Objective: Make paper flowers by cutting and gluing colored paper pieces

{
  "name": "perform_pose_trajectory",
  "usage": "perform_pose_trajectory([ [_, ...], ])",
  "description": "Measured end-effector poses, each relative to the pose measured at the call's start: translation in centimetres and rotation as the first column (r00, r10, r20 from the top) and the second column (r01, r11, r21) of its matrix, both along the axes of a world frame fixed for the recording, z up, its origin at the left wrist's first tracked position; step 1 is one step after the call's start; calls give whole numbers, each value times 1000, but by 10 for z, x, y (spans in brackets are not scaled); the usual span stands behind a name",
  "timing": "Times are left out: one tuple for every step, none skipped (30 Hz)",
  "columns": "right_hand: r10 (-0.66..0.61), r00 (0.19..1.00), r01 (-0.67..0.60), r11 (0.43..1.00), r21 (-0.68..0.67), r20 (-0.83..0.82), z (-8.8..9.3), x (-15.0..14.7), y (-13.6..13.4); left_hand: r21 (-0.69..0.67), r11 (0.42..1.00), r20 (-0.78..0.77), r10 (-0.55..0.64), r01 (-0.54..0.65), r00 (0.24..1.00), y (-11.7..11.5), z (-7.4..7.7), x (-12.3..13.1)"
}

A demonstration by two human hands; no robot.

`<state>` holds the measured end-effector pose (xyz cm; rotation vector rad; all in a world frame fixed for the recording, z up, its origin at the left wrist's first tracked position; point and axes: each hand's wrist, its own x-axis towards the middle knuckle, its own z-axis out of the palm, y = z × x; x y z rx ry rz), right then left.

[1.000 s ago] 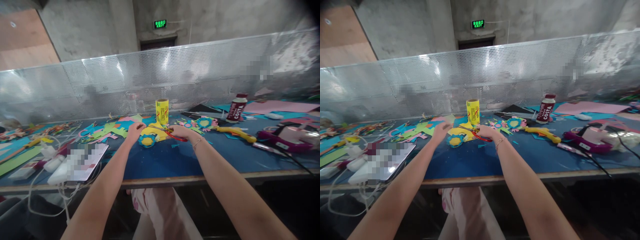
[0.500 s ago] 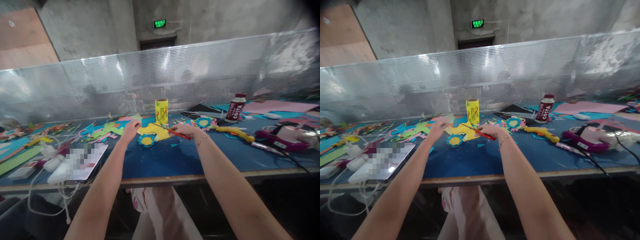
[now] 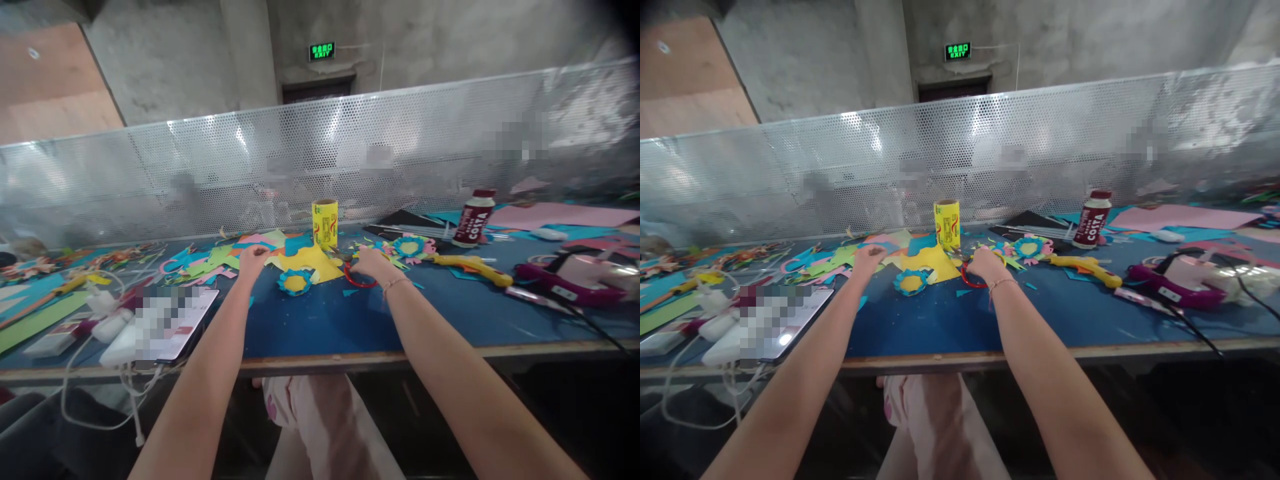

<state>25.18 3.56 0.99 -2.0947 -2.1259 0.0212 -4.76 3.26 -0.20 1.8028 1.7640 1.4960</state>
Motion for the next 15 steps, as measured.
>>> perform_pose_trajectory([
  [3, 1000, -3, 1000, -5, 14, -2, 0, 1, -31, 998, -33, 52, -53, 998, 2, -1, -5],
  [6, 1000, -6, 1000, -7, 24, -3, 1, 2, -59, 992, -82, 104, -109, 991, 2, -2, -10],
  [11, 999, -11, 1000, -5, 32, -4, 1, 3, -72, 985, -143, 148, -160, 978, 3, -2, -14],
  [17, 999, -18, 1000, 6, 38, -5, 1, 3, -81, 976, -216, 183, -204, 959, 2, -2, -17],
  [22, 999, -23, 999, 26, 37, -6, 2, 4, -90, 967, -293, 204, -239, 934, 1, -2, -20],
  [26, 999, -28, 998, 53, 27, -6, 2, 5, -102, 959, -369, 209, -263, 905, 0, -2, -21],
  [27, 1000, -28, 996, 88, 10, -6, 2, 5, -120, 952, -439, 205, -283, 875, -2, -2, -22],
  [32, 999, -30, 992, 125, -14, -6, 1, 5, -138, 944, -498, 196, -301, 844, -3, -1, -23],
  [42, 998, -35, 986, 161, -44, -6, 0, 5, -153, 936, -543, 189, -317, 818, -5, -1, -22],
  [56, 996, -41, 981, 192, -74, -6, -2, 4, -159, 930, -574, 186, -332, 798, -6, -1, -22],
  [74, 992, -51, 975, 218, -99, -6, -3, 4, -161, 926, -593, 187, -342, 783, -7, 0, -22],
  [91, 989, -61, 969, 240, -119, -6, -5, 4, -164, 922, -604, 187, -350, 775, -8, 0, -22],
  [107, 985, -69, 964, 257, -137, -7, -7, 3, -166, 919, -608, 190, -358, 771, -8, -1, -22],
  [122, 981, -77, 960, 270, -151, -7, -9, 3, -166, 916, -608, 198, -366, 769, -9, -1, -23],
  [132, 978, -83, 956, 282, -161, -7, -10, 3, -161, 912, -605, 210, -376, 768, -9, -1, -24],
])
